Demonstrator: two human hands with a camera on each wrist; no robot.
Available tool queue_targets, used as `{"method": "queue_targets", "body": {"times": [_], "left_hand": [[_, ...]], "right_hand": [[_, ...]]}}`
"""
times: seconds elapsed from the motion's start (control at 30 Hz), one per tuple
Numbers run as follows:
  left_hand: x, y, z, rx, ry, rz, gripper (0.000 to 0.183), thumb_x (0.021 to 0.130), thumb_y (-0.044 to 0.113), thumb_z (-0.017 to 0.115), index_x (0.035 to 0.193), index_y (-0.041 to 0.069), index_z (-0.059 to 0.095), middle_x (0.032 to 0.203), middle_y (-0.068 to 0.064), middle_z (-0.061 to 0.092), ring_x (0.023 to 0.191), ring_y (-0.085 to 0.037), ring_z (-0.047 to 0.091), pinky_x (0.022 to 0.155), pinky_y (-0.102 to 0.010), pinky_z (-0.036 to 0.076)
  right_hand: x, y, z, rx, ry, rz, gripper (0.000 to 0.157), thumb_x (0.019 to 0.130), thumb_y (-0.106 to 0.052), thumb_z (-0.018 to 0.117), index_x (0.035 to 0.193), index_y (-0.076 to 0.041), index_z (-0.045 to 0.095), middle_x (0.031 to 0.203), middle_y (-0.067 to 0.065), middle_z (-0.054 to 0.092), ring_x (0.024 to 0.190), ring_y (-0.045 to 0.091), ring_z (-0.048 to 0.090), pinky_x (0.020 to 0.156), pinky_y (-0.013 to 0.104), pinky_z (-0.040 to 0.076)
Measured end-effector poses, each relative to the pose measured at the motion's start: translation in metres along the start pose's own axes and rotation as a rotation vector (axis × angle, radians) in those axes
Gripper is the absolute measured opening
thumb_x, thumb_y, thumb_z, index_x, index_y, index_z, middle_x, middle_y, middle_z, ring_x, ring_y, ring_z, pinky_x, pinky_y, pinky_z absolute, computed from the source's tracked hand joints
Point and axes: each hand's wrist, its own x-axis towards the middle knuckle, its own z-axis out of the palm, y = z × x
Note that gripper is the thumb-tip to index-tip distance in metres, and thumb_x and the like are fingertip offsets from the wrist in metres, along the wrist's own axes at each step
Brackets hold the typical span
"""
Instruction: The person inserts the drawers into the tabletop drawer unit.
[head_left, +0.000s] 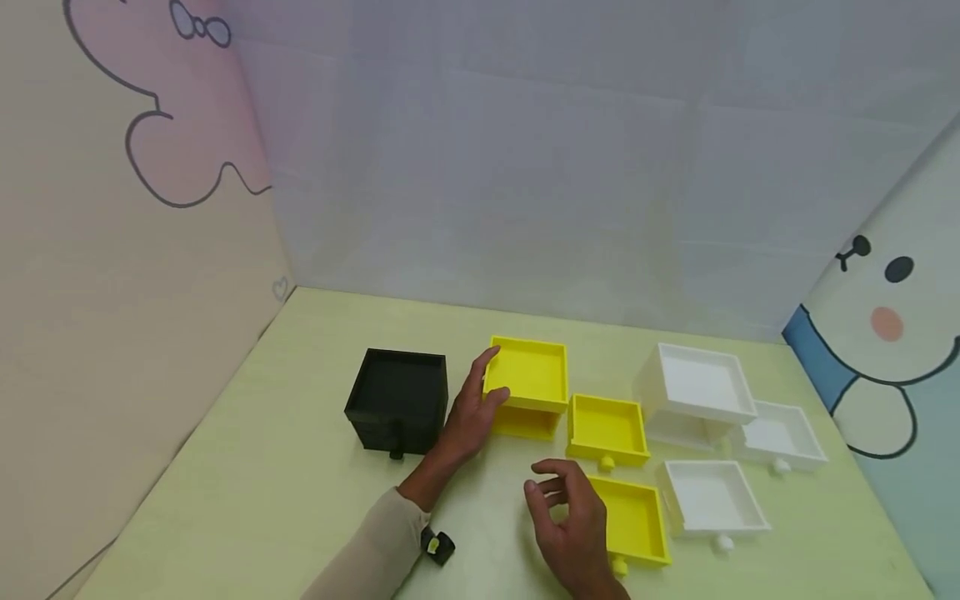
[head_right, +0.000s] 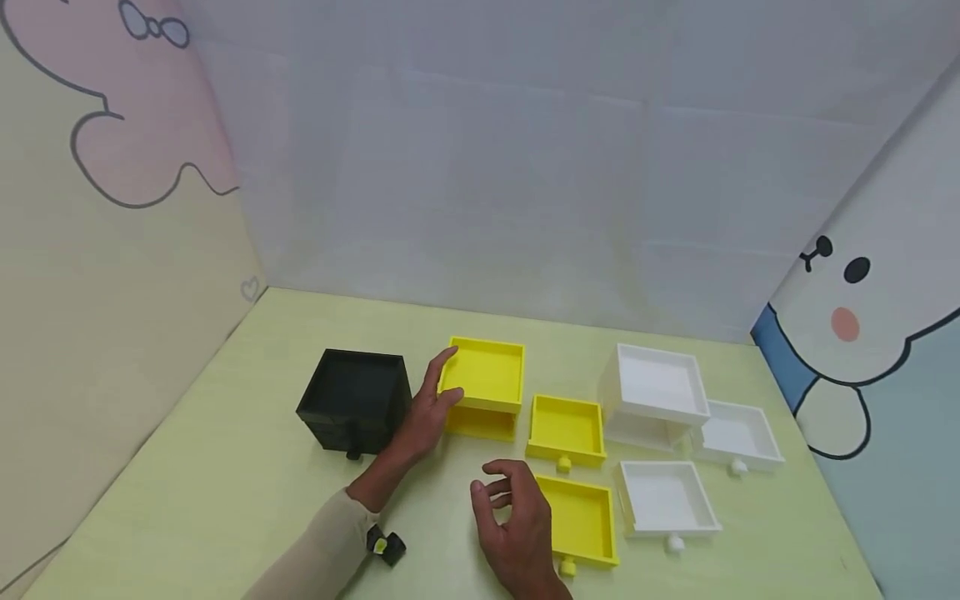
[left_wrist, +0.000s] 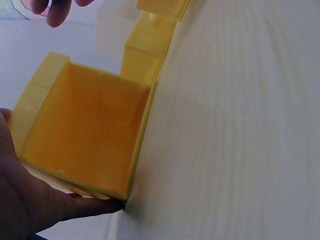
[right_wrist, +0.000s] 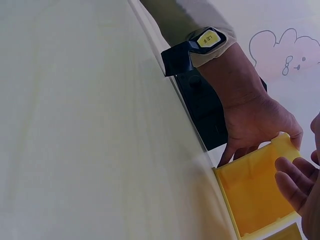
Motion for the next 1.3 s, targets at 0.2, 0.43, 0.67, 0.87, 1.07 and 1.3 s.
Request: {"method": "queue_targets", "body": {"times": [0.2,0.43,0.67,0.87,1.07,1.3], "left_hand": [[0.004,-0.003,0.000,0.005,0.007,0.016,0.057,0.102,0.025,0.047,0.155,0.031,0.027,0.161,-0.002,0.025,0.146,-0.025,0.027,0.117,-0.052,0.020],[0.005,-0.002,0.001,0.010,0.002,0.010,0.059,0.101,0.025,0.046,0.155,0.033,0.026,0.161,-0.002,0.026,0.145,-0.023,0.028,0.116,-0.049,0.022],[0.001,-0.002,0.000,0.034,0.007,-0.025,0.058,0.100,0.028,0.045,0.154,0.039,0.026,0.159,-0.004,0.028,0.142,-0.029,0.033,0.113,-0.055,0.027],[0.000,-0.001,0.002,0.034,0.004,-0.033,0.059,0.100,0.028,0.045,0.154,0.038,0.026,0.156,-0.009,0.031,0.138,-0.034,0.036,0.109,-0.061,0.028],[0.000,-0.003,0.004,0.042,0.004,-0.035,0.059,0.100,0.027,0.045,0.154,0.038,0.025,0.155,-0.010,0.031,0.139,-0.033,0.036,0.110,-0.059,0.028],[-0.002,-0.004,0.002,0.060,0.020,-0.032,0.058,0.101,0.028,0.045,0.154,0.039,0.026,0.154,-0.009,0.033,0.138,-0.035,0.037,0.108,-0.061,0.030]], "right_hand": [[0.000,-0.001,-0.007,-0.038,0.029,0.041,0.025,0.086,-0.001,0.074,0.105,-0.010,0.062,0.097,0.000,0.068,0.073,0.006,0.067,0.060,0.021,0.054],[-0.004,0.001,-0.018,-0.086,0.095,0.114,0.023,0.085,0.000,0.075,0.102,-0.010,0.063,0.094,0.001,0.069,0.070,0.004,0.065,0.059,0.021,0.054],[-0.013,0.007,-0.027,-0.132,0.188,0.149,0.023,0.083,0.003,0.075,0.101,-0.006,0.064,0.094,-0.001,0.069,0.069,0.006,0.066,0.061,0.016,0.051],[-0.019,0.008,-0.036,-0.221,0.213,0.314,0.016,0.087,-0.003,0.074,0.099,-0.008,0.064,0.090,-0.001,0.069,0.069,0.002,0.063,0.059,0.014,0.050],[-0.023,0.011,-0.041,-0.198,0.263,0.292,0.017,0.083,0.002,0.076,0.094,-0.006,0.066,0.081,-0.001,0.070,0.062,0.001,0.063,0.055,0.014,0.049],[-0.023,0.009,-0.041,-0.253,0.267,0.347,0.013,0.086,-0.005,0.075,0.094,-0.005,0.065,0.078,0.003,0.070,0.057,0.000,0.060,0.050,0.014,0.046]]}}
